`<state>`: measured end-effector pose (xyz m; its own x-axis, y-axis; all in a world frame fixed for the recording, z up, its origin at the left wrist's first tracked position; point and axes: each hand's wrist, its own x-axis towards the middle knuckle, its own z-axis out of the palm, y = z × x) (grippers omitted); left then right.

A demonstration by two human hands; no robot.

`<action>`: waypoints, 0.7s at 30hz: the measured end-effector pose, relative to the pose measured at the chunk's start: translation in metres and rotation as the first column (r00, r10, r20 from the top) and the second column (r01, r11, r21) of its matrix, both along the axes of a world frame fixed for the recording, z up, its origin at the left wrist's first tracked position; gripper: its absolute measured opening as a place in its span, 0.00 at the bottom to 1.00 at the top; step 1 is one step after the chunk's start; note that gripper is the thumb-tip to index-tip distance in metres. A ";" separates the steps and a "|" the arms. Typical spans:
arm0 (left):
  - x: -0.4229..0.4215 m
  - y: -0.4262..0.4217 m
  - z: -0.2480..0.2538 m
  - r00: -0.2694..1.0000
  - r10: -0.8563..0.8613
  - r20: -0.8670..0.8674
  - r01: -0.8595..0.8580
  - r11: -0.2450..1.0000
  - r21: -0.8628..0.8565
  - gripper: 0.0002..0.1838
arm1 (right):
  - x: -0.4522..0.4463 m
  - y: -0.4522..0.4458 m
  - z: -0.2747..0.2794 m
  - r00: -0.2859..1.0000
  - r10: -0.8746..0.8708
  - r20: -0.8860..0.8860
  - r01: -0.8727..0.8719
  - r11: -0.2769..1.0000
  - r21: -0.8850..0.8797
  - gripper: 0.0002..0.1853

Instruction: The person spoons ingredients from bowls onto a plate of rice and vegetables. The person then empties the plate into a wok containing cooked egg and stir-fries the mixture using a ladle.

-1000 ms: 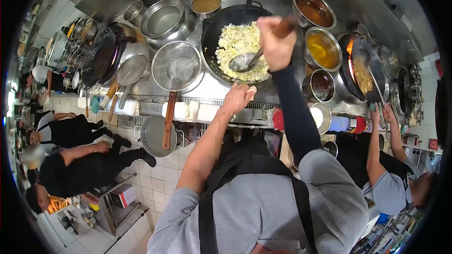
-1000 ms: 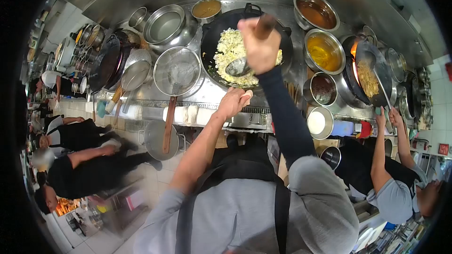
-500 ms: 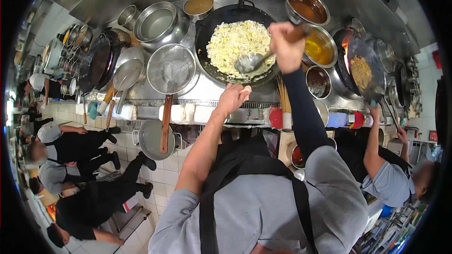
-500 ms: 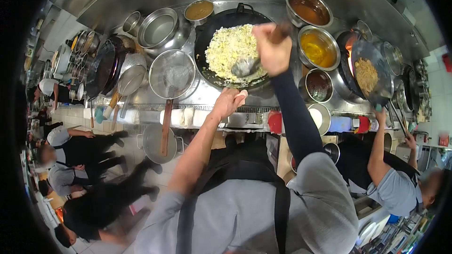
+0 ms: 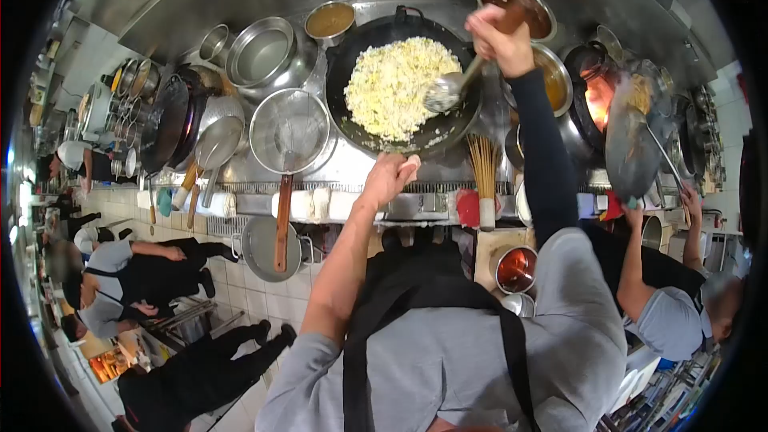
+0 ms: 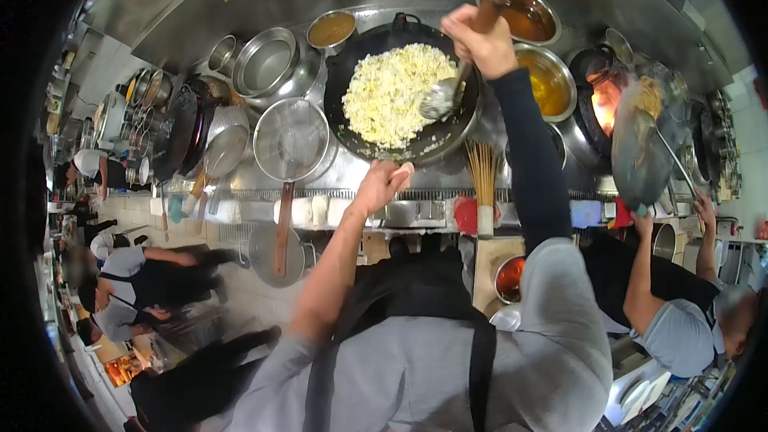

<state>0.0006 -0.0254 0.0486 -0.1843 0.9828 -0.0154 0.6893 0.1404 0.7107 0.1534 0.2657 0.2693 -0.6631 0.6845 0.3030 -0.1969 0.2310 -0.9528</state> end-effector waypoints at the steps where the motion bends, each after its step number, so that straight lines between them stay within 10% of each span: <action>1: 0.001 0.000 0.001 1.000 -0.004 0.001 0.004 1.000 0.002 0.20 | 0.002 -0.004 0.005 0.998 -0.063 -0.015 0.064 0.994 0.088 0.12; 3: 0.007 -0.001 0.008 0.999 0.047 0.005 -0.048 0.996 0.070 0.19 | -0.025 0.011 -0.024 0.986 0.003 0.164 -0.031 0.985 0.167 0.13; 6: 0.005 -0.001 0.006 1.000 -0.009 -0.016 0.009 1.000 0.008 0.18 | -0.055 0.026 0.006 0.980 -0.108 -0.164 0.089 0.989 -0.121 0.11; 12: -0.001 0.017 -0.003 0.994 -0.092 -0.060 0.099 0.988 0.115 0.20 | -0.115 0.010 -0.077 0.916 -0.362 -0.173 0.373 0.927 0.036 0.11; 16: -0.013 -0.016 0.003 0.959 -0.059 -0.278 0.146 0.941 0.305 0.18 | -0.080 -0.113 -0.011 0.839 -0.528 -0.133 0.543 0.829 0.132 0.12; 18: -0.022 -0.029 0.016 0.955 -0.016 -0.296 0.103 0.954 0.280 0.16 | -0.078 -0.156 -0.083 0.820 -0.561 -0.117 0.569 0.821 0.049 0.08; 20: -0.017 -0.050 0.047 0.960 0.175 0.219 -0.220 0.953 0.207 0.14 | -0.067 -0.198 -0.123 0.827 -0.560 -0.042 0.562 0.823 0.081 0.05; 21: -0.023 -0.056 0.012 0.499 0.267 0.825 -0.306 0.944 -0.121 0.18 | -0.054 -0.221 -0.127 0.841 -0.538 -0.059 0.526 0.786 0.326 0.22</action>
